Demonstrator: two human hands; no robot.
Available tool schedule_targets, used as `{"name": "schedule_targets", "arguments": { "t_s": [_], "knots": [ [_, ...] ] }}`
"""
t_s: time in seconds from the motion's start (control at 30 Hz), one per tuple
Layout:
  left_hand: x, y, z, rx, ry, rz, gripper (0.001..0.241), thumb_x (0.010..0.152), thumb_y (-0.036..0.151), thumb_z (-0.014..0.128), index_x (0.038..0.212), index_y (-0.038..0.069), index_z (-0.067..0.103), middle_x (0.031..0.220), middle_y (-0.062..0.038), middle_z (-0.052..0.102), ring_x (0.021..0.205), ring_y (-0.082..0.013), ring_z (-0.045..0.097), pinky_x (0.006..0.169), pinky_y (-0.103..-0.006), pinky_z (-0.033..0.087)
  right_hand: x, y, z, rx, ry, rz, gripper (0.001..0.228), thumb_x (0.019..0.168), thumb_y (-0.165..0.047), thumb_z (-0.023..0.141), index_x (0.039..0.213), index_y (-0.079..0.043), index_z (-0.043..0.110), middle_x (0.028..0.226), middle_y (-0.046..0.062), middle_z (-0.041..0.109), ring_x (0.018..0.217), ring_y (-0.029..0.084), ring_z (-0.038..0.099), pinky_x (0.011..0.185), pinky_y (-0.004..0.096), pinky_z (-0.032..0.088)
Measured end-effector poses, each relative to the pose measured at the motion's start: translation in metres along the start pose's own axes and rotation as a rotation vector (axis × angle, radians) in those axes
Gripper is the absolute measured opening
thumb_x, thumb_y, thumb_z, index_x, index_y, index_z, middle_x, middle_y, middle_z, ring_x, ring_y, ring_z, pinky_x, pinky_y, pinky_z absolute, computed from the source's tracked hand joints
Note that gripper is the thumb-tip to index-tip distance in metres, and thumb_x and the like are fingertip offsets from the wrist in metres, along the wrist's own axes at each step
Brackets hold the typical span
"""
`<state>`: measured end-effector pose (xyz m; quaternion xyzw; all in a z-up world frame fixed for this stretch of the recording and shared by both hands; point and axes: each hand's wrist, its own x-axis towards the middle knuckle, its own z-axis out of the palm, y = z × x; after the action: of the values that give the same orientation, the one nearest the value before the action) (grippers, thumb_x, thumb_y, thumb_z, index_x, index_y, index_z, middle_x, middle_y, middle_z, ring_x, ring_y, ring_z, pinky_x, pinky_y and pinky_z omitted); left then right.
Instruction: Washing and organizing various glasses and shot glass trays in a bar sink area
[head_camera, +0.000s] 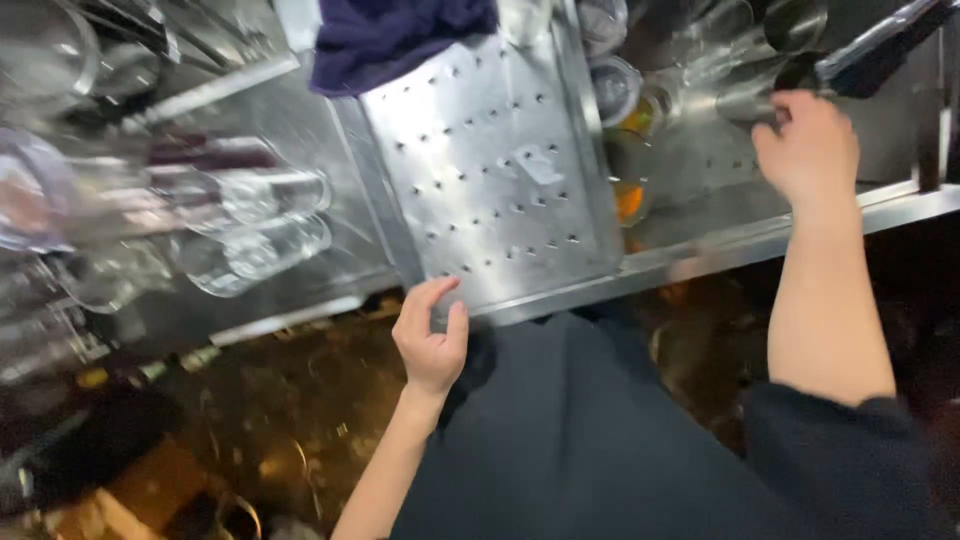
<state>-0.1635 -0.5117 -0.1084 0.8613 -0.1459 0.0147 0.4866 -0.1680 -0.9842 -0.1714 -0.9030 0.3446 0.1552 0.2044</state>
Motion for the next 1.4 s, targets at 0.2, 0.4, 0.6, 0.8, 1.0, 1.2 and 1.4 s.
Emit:
{"name": "schedule_targets", "arguments": {
  "t_s": [0.2, 0.4, 0.6, 0.8, 1.0, 1.2, 1.4],
  "knots": [
    [0.012, 0.055, 0.064, 0.056, 0.006, -0.047, 0.020, 0.093, 0.007, 0.062, 0.112, 0.004, 0.068, 0.108, -0.010, 0.073, 0.099, -0.0263, 0.071, 0.091, -0.0370, 0.057, 0.057, 0.013, -0.010, 0.026, 0.007, -0.324, 0.044, 0.104, -0.028, 0.061, 0.142, -0.008, 0.064, 0.118, 0.011, 0.072, 0.106, 0.031, 0.066, 0.095, 0.045, 0.044],
    [0.024, 0.056, 0.088, 0.017, 0.122, -0.041, 0.023, 0.094, 0.009, 0.067, 0.116, 0.008, 0.073, 0.105, -0.007, 0.075, 0.099, -0.0283, 0.073, 0.088, -0.0404, 0.057, 0.035, 0.000, 0.058, 0.022, 0.013, -0.505, 0.034, 0.098, -0.026, 0.067, 0.127, -0.011, 0.076, 0.099, 0.013, 0.075, 0.102, 0.037, 0.072, 0.089, 0.049, 0.056],
    [0.039, 0.054, 0.109, -0.030, 0.151, -0.004, 0.022, 0.093, 0.010, 0.069, 0.115, 0.010, 0.073, 0.104, -0.008, 0.075, 0.097, -0.0305, 0.073, 0.088, -0.0413, 0.057, 0.013, -0.037, 0.072, 0.133, -0.013, -0.612, 0.032, 0.095, -0.026, 0.067, 0.125, -0.017, 0.074, 0.114, 0.010, 0.072, 0.109, 0.036, 0.070, 0.095, 0.048, 0.054],
    [0.027, 0.056, 0.115, -0.040, 0.098, 0.023, 0.022, 0.094, 0.009, 0.069, 0.116, 0.008, 0.074, 0.105, -0.012, 0.075, 0.098, -0.0348, 0.072, 0.085, -0.0442, 0.057, 0.003, -0.050, 0.070, 0.237, 0.148, -0.857, 0.026, 0.097, -0.018, 0.066, 0.122, -0.012, 0.075, 0.109, 0.011, 0.072, 0.104, 0.034, 0.070, 0.087, 0.043, 0.057],
    [0.025, 0.038, 0.108, -0.055, 0.100, -0.058, 0.023, 0.094, 0.011, 0.069, 0.116, 0.009, 0.074, 0.105, -0.008, 0.075, 0.097, -0.0285, 0.073, 0.087, -0.0400, 0.058, 0.000, -0.047, 0.080, 0.360, 0.137, -0.800, 0.023, 0.097, -0.017, 0.067, 0.117, -0.012, 0.077, 0.102, 0.007, 0.073, 0.097, 0.029, 0.072, 0.085, 0.039, 0.057],
    [0.030, 0.030, 0.108, -0.050, 0.090, -0.064, 0.023, 0.092, 0.010, 0.069, 0.115, 0.009, 0.074, 0.103, -0.007, 0.075, 0.096, -0.0270, 0.074, 0.085, -0.0390, 0.058, 0.006, -0.038, 0.067, 0.435, 0.239, -0.767, 0.021, 0.089, -0.010, 0.073, 0.109, -0.012, 0.079, 0.092, 0.008, 0.074, 0.084, 0.027, 0.073, 0.071, 0.033, 0.060],
    [0.038, 0.030, 0.111, -0.096, 0.083, -0.065, 0.025, 0.091, 0.009, 0.069, 0.115, 0.009, 0.075, 0.100, -0.008, 0.074, 0.095, -0.0287, 0.074, 0.086, -0.0397, 0.058, 0.034, -0.004, 0.040, 0.358, 0.355, -0.723, 0.020, 0.090, -0.004, 0.071, 0.108, -0.005, 0.078, 0.088, 0.013, 0.072, 0.078, 0.030, 0.072, 0.066, 0.033, 0.059]
  ]
}}
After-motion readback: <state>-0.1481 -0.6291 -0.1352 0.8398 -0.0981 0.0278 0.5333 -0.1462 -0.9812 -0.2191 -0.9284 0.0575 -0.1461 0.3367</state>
